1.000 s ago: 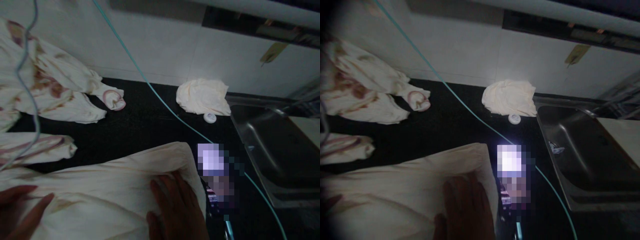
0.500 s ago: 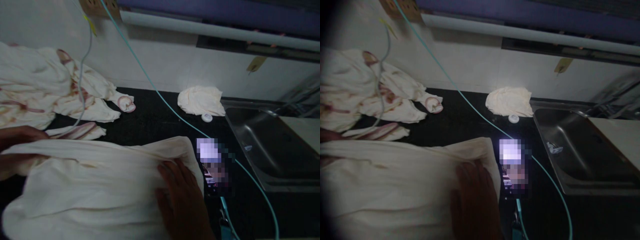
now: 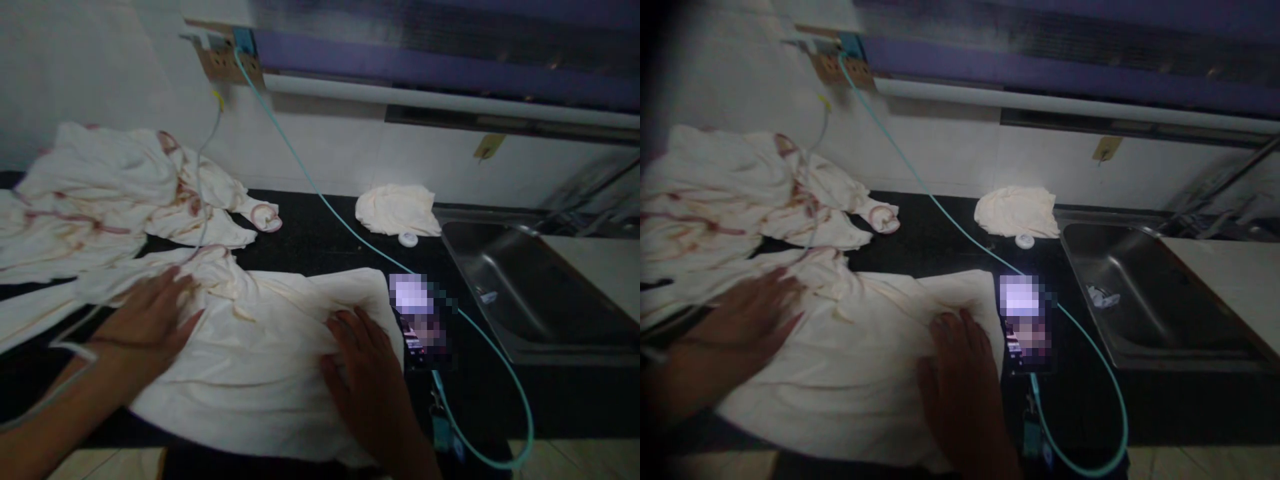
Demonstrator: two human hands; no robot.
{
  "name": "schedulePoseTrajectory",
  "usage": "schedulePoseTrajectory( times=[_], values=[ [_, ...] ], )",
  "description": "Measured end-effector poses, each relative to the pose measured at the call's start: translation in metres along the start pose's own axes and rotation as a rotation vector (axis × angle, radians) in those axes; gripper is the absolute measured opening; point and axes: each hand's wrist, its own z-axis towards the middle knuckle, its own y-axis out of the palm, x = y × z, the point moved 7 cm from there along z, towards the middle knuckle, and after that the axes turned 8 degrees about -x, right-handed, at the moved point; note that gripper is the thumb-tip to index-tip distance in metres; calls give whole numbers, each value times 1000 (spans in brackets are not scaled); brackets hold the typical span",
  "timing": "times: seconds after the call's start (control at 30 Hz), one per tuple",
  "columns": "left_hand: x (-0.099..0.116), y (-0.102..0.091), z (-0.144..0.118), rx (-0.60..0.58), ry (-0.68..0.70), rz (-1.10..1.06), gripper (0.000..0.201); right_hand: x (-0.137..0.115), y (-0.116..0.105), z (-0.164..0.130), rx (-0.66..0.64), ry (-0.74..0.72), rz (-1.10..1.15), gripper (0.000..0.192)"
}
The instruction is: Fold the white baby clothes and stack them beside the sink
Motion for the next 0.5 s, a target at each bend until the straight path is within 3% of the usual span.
schedulePoseTrajectory(
  times=[0.07,0.13,0.33,0.5],
  values=[
    [21,2,2,77,137,0,47,0,0,0,-4,-7,2,46],
    [28,1,3,103,164,10,40,0,-1,0,0,-7,7,46],
    [8,-10,-8,70,65,-173,28,1,-1,0,24,-7,7,45],
    [5,-16,-25,-11,67,-67,46,3,1,0,31,-14,0,41]
  ],
)
